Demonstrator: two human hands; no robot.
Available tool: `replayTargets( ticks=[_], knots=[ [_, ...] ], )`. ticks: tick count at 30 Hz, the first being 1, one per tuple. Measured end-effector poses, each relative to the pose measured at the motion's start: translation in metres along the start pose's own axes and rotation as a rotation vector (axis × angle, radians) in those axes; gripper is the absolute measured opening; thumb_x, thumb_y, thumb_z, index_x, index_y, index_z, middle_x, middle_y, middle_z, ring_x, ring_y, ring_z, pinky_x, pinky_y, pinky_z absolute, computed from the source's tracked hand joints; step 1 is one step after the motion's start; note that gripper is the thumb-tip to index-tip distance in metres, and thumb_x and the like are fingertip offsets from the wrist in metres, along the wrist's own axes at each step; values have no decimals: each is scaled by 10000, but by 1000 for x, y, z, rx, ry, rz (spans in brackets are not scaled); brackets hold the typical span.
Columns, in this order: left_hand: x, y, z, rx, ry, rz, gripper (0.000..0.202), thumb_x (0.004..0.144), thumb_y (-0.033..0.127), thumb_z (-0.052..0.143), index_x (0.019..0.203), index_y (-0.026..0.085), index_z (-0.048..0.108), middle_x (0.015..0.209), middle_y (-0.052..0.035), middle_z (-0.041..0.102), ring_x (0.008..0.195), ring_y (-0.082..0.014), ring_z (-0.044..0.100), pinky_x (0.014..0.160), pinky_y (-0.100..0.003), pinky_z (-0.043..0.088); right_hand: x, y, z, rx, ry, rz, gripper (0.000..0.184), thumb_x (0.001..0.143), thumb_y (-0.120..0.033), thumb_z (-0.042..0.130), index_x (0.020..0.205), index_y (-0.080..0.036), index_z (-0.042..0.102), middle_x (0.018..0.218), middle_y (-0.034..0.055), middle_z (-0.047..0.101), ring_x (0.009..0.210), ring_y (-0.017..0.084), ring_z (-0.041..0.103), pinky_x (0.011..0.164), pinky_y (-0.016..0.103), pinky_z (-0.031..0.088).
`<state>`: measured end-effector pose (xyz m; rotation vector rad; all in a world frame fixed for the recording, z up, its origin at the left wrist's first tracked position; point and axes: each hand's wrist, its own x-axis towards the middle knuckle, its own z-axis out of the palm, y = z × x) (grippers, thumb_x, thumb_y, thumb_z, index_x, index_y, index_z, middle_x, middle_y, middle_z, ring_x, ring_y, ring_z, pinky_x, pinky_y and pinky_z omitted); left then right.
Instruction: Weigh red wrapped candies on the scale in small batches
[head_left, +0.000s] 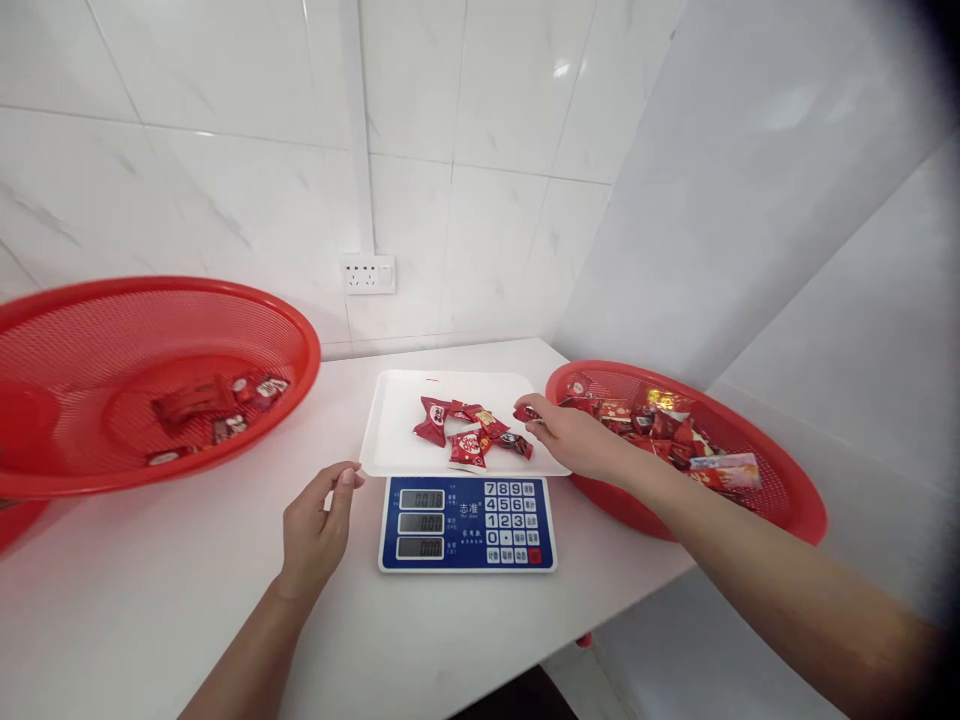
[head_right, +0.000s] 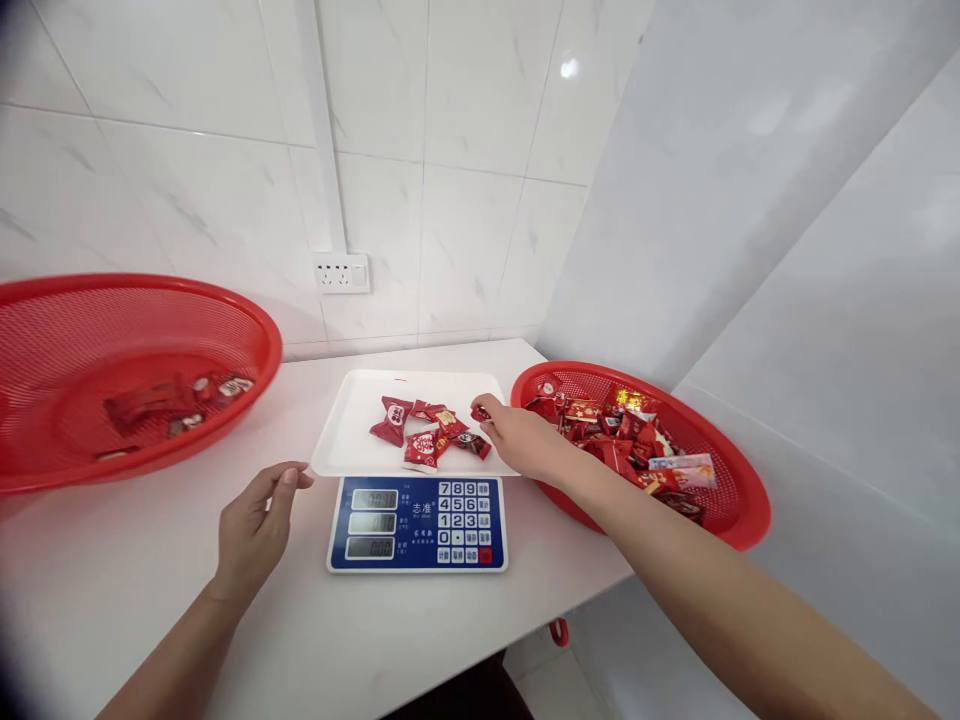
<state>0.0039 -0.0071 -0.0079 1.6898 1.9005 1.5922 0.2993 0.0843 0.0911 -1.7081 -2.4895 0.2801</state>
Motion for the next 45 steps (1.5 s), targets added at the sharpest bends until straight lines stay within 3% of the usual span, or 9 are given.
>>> replayTargets(
  ticks=[4,8,15,21,28,39,45],
  knots=[
    [0,4,0,-2,-6,-17,276,859,405,431,902,216,628,761,8,684,754,-125,641,627,-209,485,-5,-8,3,-137,-46,14,344,919,-270,331,1229,-210,466,949,107,681,836,262,628,608,278,378],
    [0,8,-1,-7,-3,-29,278,859,407,431,890,216,631,749,5,682,747,-128,639,596,-210,476,-7,-20,5,-76,-71,6,358,919,-271,335,1253,-216,451,865,90,687,776,234,631,570,253,373],
    [-1,6,-1,10,14,-30,277,860,402,432,895,209,629,740,3,678,678,-122,624,534,-212,446,-9,-24,0,-44,7,7,329,920,-289,353,1215,-234,486,859,69,690,778,228,640,592,262,410],
    [-1,4,1,-2,7,-8,261,868,383,435,905,207,625,746,2,676,724,-122,636,580,-210,461,-18,-27,6,82,51,-222,305,879,-239,434,1164,-246,544,1108,60,630,959,211,602,764,320,467],
    [-1,3,2,5,6,2,264,872,380,428,907,203,620,742,0,674,733,-125,637,615,-219,477,-15,-44,19,41,7,-362,332,870,-311,502,1185,-221,556,1133,83,596,999,224,568,805,360,471],
    [-1,3,2,8,1,15,262,872,379,428,908,205,620,744,0,674,736,-128,637,639,-227,486,6,-44,34,-22,69,-327,282,873,-229,452,1127,-231,576,1083,65,618,974,228,572,754,358,477],
    [0,4,1,10,11,13,268,872,380,424,908,202,621,743,0,674,748,-131,640,665,-236,493,5,-37,28,11,125,-287,295,881,-266,448,1142,-223,576,1086,68,622,970,223,581,751,344,481]
  ],
)
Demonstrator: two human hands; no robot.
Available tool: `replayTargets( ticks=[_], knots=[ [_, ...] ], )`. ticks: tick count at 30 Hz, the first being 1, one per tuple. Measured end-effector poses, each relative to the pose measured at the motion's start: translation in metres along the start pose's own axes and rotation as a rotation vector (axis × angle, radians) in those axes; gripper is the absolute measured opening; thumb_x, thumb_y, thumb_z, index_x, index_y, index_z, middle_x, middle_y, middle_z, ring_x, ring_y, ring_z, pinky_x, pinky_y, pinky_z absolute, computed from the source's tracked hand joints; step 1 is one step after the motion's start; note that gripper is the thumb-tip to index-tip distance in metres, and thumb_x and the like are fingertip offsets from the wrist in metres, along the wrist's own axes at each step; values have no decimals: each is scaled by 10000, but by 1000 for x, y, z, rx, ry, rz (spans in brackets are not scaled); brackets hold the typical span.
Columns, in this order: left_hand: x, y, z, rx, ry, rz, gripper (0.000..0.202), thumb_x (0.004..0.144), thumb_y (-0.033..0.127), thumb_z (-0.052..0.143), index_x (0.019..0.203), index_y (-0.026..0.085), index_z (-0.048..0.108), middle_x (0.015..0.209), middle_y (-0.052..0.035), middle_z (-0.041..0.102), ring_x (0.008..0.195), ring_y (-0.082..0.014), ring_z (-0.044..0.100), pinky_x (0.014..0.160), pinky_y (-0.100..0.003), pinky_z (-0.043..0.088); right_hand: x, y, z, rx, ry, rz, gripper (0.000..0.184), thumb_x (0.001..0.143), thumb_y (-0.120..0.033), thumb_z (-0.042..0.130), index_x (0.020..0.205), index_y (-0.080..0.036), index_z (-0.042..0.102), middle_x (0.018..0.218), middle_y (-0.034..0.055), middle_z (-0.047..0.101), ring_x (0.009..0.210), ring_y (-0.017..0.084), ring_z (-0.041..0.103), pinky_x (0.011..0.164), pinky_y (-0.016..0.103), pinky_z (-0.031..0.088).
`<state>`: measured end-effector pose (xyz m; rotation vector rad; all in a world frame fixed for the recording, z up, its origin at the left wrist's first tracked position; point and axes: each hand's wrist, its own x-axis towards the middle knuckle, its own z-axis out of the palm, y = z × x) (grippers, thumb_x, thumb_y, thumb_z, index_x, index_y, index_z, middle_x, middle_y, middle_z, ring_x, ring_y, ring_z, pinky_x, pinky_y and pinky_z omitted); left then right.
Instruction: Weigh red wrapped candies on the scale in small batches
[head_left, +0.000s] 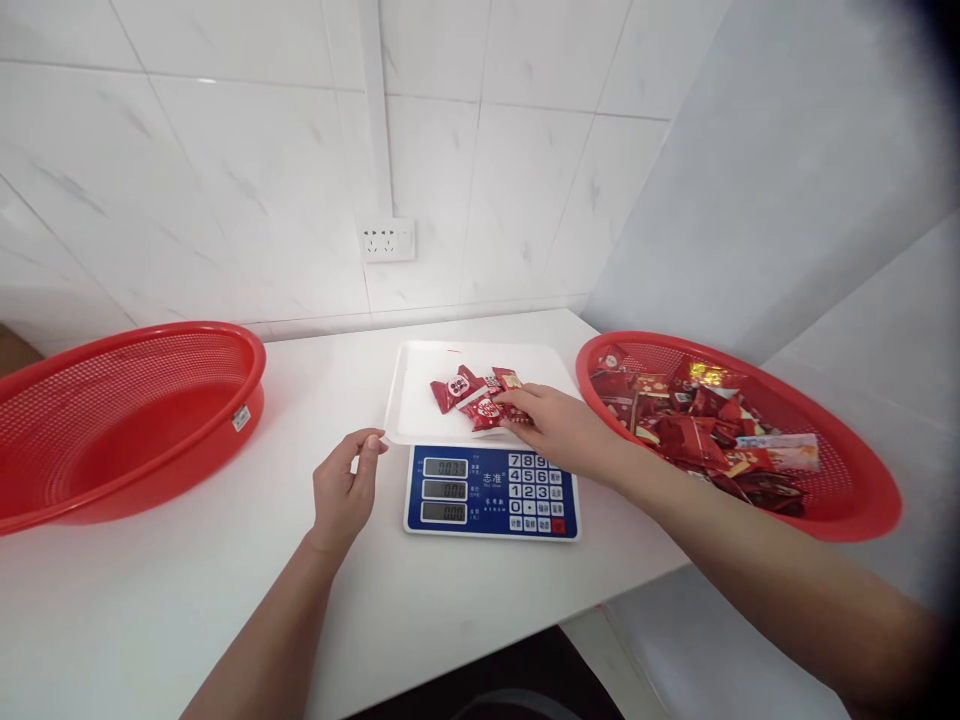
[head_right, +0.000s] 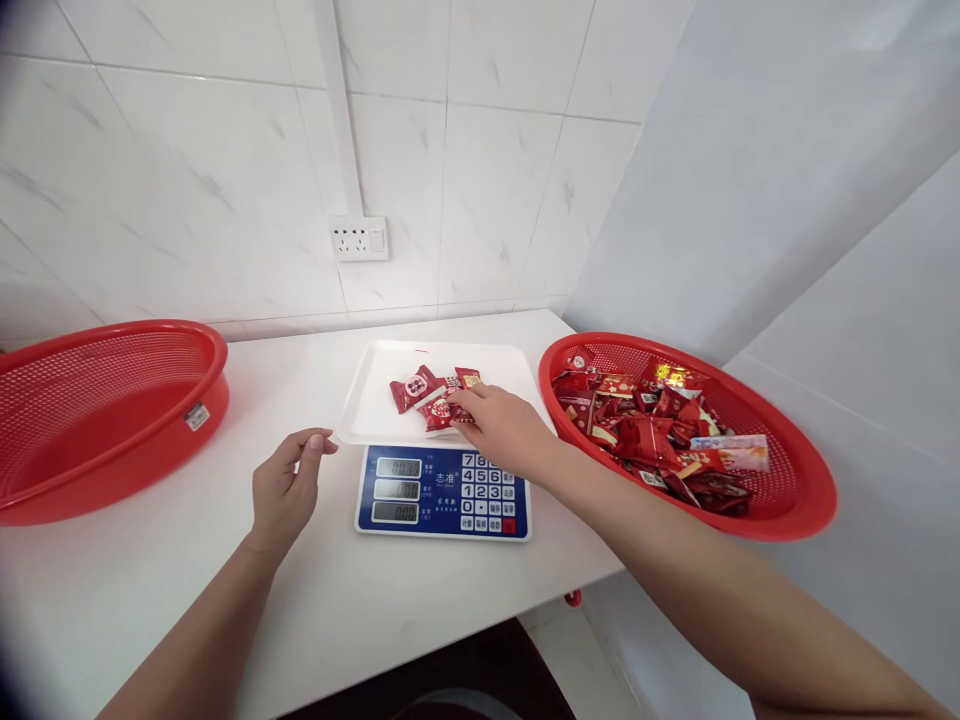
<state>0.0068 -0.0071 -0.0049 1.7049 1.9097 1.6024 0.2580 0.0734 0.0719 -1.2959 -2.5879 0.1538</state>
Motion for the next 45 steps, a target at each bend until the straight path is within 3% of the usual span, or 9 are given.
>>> replayTargets(
  ticks=[9,15,19,21,24,34,38,42,45],
  knots=[
    [-1,2,-1,55,28,36,268,880,369,415,908,204,623,787,-19,685,769,-145,639,692,-264,500,-56,65,-25,62,259,347,399,865,-358,466,1206,-166,541,1178,124,609,1044,289,579,812,426,468],
    [32,1,-47,467,303,227,266,863,345,454,1002,170,598,1035,-106,648,1046,-242,561,926,-416,438,-104,87,-20,0,403,590,346,863,-377,481,1125,-188,605,1109,145,637,1013,311,595,766,423,472],
    [55,-26,-94,878,217,92,442,821,430,497,1169,158,510,1259,-147,523,1207,-367,443,1009,-600,297,-130,63,15,72,950,444,292,849,-333,528,1100,-196,586,978,118,661,911,241,630,805,381,484],
    [59,-40,-109,1018,77,-53,479,824,496,452,1164,162,501,1125,-142,597,1123,-390,507,936,-632,346,-136,55,42,161,974,217,268,828,-322,549,1066,-203,572,864,84,666,797,219,643,748,382,512],
    [59,-47,-116,1121,-78,-173,466,830,520,408,1118,172,521,892,-111,652,912,-356,604,792,-546,457,-132,51,79,292,898,181,225,828,-307,537,1026,-204,558,832,81,665,745,214,642,691,392,529],
    [41,6,-72,912,-290,-43,482,852,536,334,1177,227,512,992,-115,665,851,-289,634,566,-343,481,-113,60,114,611,1060,314,261,846,-327,516,1063,-183,539,787,68,653,663,184,638,610,350,540],
    [42,35,-31,697,-338,131,522,851,537,362,1275,244,440,1333,-111,483,1225,-294,445,863,-415,473,-115,62,120,625,1011,303,256,839,-322,527,1051,-184,561,800,77,676,691,194,657,619,347,555],
    [54,70,21,472,-591,293,629,813,598,403,1362,303,320,1493,-76,248,1368,-293,220,1017,-466,356,-114,62,120,634,985,260,248,847,-294,524,1068,-187,560,814,79,675,704,185,659,626,336,566],
    [67,85,53,427,-789,346,739,726,664,488,1360,316,340,1501,-93,220,1382,-339,145,1048,-507,294,-113,62,120,624,962,250,245,853,-291,518,1071,-188,563,822,82,676,715,182,661,645,338,567]
  ],
)
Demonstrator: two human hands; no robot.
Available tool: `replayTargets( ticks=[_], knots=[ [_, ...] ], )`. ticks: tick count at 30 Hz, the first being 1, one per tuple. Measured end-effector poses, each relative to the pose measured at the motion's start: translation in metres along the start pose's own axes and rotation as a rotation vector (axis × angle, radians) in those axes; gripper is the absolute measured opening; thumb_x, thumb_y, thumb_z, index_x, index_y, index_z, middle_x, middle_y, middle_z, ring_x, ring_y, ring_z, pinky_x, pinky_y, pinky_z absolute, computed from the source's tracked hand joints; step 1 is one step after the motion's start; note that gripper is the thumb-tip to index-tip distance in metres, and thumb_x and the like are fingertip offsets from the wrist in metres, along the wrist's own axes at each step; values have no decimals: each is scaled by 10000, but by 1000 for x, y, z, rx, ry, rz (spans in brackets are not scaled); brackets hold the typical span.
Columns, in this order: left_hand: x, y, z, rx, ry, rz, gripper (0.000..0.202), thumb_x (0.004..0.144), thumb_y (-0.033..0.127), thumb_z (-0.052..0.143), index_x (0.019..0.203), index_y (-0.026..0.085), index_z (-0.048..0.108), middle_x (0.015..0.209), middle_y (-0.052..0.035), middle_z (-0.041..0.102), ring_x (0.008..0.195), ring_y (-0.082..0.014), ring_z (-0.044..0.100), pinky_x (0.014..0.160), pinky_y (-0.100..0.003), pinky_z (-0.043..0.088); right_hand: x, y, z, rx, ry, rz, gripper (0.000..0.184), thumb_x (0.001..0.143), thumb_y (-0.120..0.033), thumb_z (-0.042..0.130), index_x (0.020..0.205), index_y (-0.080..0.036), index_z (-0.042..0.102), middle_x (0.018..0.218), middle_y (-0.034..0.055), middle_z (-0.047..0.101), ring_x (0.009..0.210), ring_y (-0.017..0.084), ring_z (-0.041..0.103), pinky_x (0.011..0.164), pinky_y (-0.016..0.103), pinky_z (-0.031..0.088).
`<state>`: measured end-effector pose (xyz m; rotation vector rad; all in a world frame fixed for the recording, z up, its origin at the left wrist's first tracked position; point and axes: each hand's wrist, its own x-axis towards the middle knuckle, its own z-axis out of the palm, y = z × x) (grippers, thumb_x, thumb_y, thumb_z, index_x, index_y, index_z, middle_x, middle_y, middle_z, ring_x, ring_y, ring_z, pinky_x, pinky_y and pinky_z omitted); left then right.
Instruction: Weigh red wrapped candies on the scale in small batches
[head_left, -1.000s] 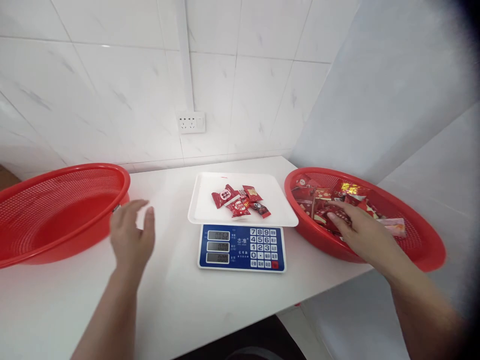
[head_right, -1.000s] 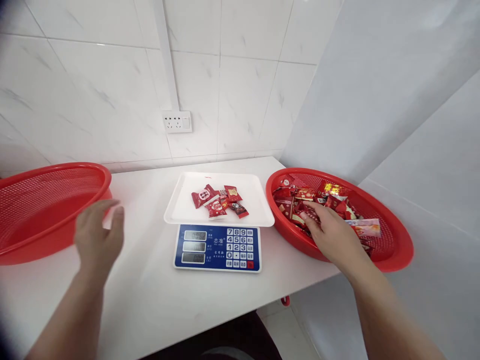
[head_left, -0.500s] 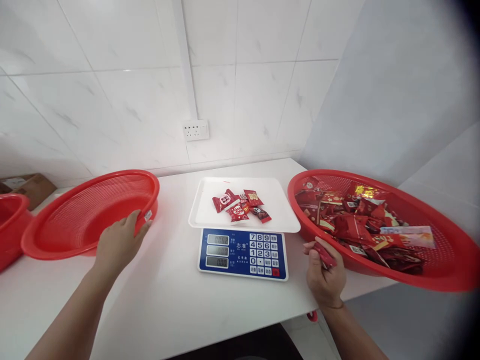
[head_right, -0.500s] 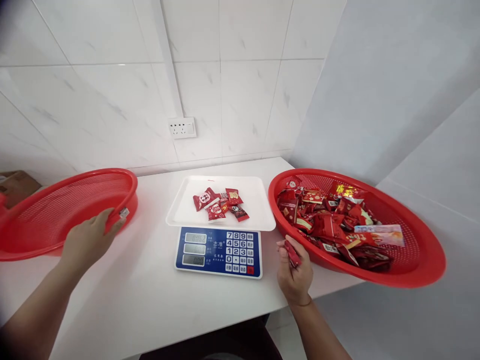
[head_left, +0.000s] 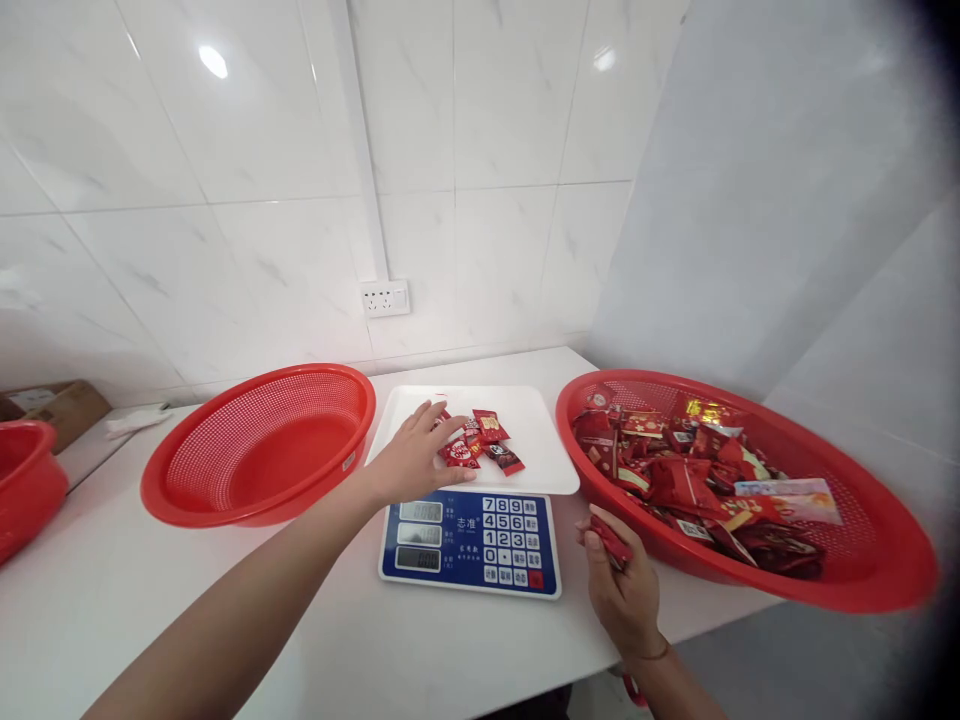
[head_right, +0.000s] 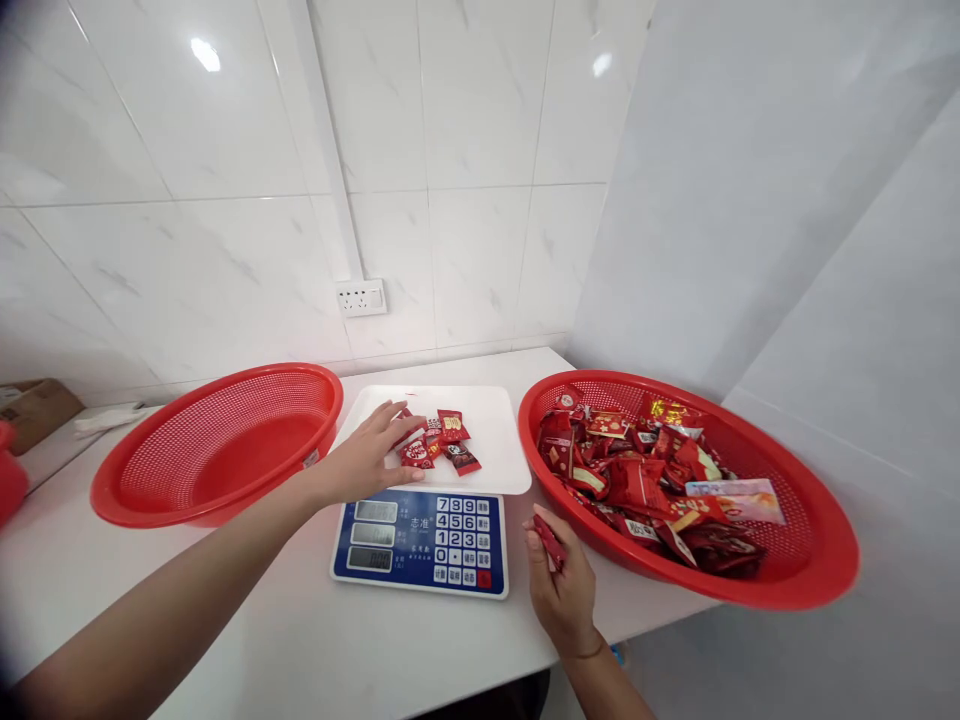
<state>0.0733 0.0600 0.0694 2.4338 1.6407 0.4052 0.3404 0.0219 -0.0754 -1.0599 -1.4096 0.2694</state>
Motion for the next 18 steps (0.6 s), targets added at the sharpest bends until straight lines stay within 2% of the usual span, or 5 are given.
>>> replayTargets(
  ticks=[2,6,11,14,18],
  knots=[
    [17,1,3,6,-59,19,758,666,679,549,1315,309,422,1463,-116,294,1353,-362,219,1035,-524,299,-1,1,0,-1,-2,17,254,853,-306,522,1072,-185,565,827,85,680,720,186,664,653,343,569],
    [31,-8,7,24,-38,17,604,687,642,550,1190,309,541,1332,-106,455,1211,-344,422,948,-504,387,-2,3,0,18,-1,53,275,846,-345,530,1062,-181,575,809,86,689,713,192,669,645,342,571],
    [27,-10,9,37,46,43,327,734,504,578,958,267,593,1154,-50,550,1035,-238,529,843,-352,461,0,1,0,21,-13,74,288,837,-375,534,1044,-182,585,796,83,694,704,194,673,645,337,572],
    [18,-14,-5,67,152,0,202,770,419,546,866,241,559,1049,-41,566,952,-202,552,798,-314,465,0,0,-1,8,-19,84,289,840,-375,531,1046,-179,583,804,85,693,702,190,672,646,334,572],
    [-5,-41,-46,159,347,-224,239,799,421,462,924,227,525,1106,-88,532,962,-261,547,728,-369,464,0,0,-1,21,-27,106,286,844,-373,525,1047,-181,583,802,82,691,693,189,670,641,333,572]
  ],
)
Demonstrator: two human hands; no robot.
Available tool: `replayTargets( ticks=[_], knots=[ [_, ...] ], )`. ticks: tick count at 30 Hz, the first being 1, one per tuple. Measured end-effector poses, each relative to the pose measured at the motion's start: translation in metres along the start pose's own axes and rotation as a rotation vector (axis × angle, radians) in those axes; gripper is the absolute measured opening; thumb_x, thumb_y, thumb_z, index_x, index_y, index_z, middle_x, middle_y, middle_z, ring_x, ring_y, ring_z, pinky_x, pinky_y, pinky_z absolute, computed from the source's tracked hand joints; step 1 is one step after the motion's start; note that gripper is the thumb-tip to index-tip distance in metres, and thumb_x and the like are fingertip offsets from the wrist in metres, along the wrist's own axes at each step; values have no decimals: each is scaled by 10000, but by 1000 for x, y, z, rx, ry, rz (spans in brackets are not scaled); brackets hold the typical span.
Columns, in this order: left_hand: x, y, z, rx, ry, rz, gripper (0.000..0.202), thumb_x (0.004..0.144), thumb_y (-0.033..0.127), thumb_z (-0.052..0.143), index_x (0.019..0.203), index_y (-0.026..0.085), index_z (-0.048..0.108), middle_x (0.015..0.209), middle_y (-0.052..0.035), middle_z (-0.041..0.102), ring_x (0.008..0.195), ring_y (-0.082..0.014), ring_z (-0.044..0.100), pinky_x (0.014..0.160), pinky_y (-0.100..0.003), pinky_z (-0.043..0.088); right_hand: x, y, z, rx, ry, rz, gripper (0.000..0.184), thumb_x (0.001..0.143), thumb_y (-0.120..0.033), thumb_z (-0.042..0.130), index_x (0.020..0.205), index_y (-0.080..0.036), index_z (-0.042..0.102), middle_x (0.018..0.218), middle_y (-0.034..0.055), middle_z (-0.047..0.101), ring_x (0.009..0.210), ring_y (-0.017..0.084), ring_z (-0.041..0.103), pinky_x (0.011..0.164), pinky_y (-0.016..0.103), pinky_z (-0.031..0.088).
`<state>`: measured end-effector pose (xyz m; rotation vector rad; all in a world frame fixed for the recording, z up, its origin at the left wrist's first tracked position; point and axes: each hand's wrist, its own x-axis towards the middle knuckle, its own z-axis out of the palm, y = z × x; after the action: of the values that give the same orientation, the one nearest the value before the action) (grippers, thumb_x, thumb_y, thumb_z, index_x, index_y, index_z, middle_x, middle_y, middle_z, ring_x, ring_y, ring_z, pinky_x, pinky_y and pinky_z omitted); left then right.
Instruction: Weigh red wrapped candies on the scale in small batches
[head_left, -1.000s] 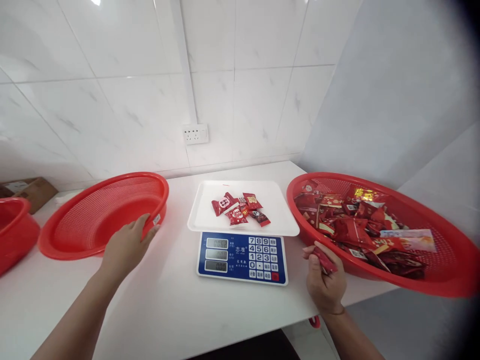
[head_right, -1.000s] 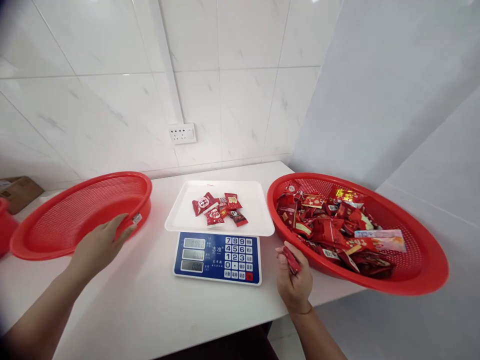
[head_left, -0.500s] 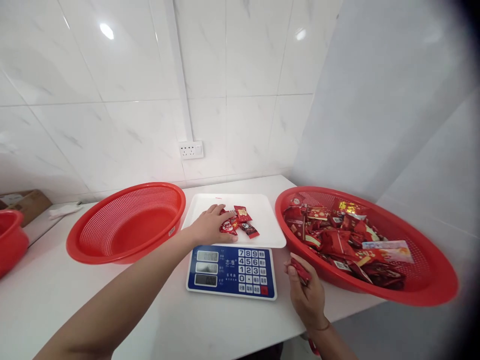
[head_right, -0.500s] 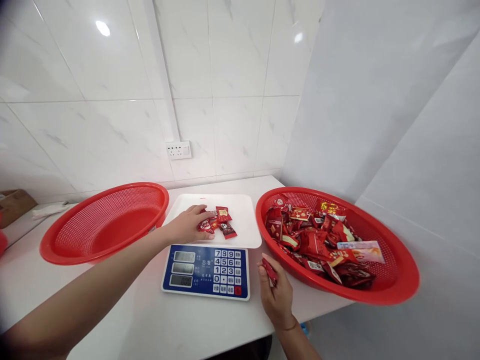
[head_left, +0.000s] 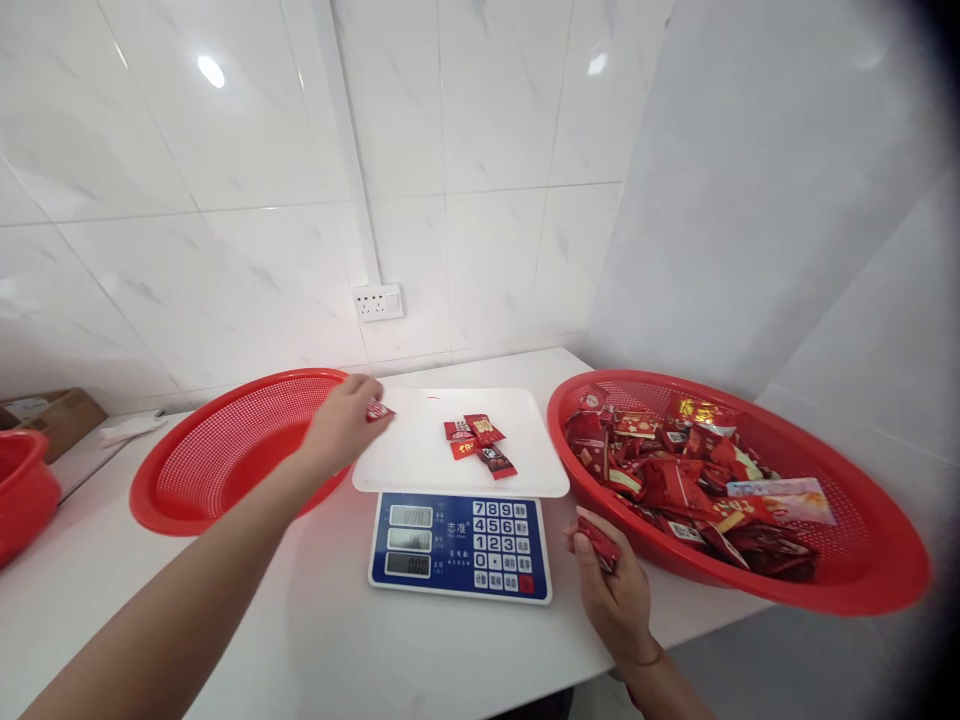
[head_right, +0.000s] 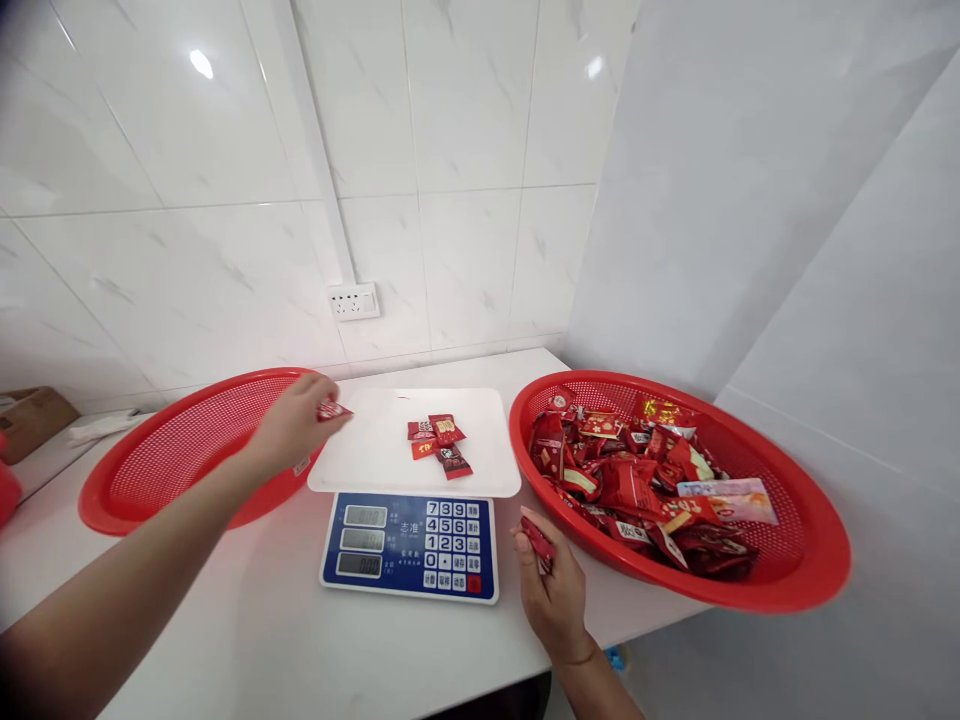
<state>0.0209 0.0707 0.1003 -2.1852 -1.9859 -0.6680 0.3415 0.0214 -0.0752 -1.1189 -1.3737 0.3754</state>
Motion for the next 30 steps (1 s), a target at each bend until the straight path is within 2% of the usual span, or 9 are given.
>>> replayTargets(
  ticks=[3,6,8,12,14,17,22,26,30],
  knots=[
    [-3,-34,-23,107,16,-178,385,768,486,475,1029,209,535,1197,-148,504,1040,-353,530,715,-429,468,0,0,0,8,-7,1,279,839,-364,533,1047,-185,584,808,80,693,706,188,669,644,325,570],
    [-5,-41,-19,163,-46,-204,617,744,543,499,1229,165,457,1347,-225,397,1252,-455,336,868,-605,372,-1,-1,0,22,-7,9,268,839,-351,536,1045,-187,584,798,72,696,688,179,669,640,309,570],
    [-5,-24,-3,144,-101,-101,651,793,547,438,1315,163,378,1437,-217,297,1346,-417,187,977,-648,233,0,-1,0,26,-4,16,270,841,-351,536,1048,-184,583,793,71,696,684,177,668,641,306,569],
    [1,39,43,23,-268,153,614,824,603,360,1365,319,302,1506,-42,243,1395,-227,150,1088,-421,230,0,0,1,29,11,7,302,837,-387,536,1044,-174,590,803,82,694,687,178,668,638,307,569],
    [7,69,62,-15,-343,227,634,797,654,353,1353,352,318,1504,-25,253,1396,-238,149,1091,-431,219,0,2,2,14,13,4,313,835,-400,536,1041,-172,596,816,87,695,688,178,668,632,304,568],
    [16,97,79,-30,-400,247,712,760,697,354,1351,301,338,1458,-91,328,1355,-306,240,1052,-504,250,1,5,1,-25,8,-3,313,842,-403,525,1048,-179,599,856,93,697,705,183,669,632,306,564],
    [23,111,86,-13,-372,227,612,755,638,415,1226,252,470,1196,-119,533,1132,-330,469,917,-508,377,2,4,0,-57,-11,0,307,850,-407,510,1054,-194,596,884,89,698,735,187,668,636,303,560],
    [21,113,86,-41,-325,223,464,749,518,505,1139,267,502,1058,-84,535,1023,-295,521,798,-419,460,4,0,1,-80,-24,-9,303,847,-410,507,1039,-195,599,869,83,701,735,187,667,664,308,559],
    [21,111,90,-121,-297,207,335,774,308,506,1108,284,507,1058,-47,508,828,-185,594,714,-315,493,5,-2,1,-66,-24,8,321,842,-429,505,1032,-190,605,861,85,701,726,189,668,642,302,558]
  ],
)
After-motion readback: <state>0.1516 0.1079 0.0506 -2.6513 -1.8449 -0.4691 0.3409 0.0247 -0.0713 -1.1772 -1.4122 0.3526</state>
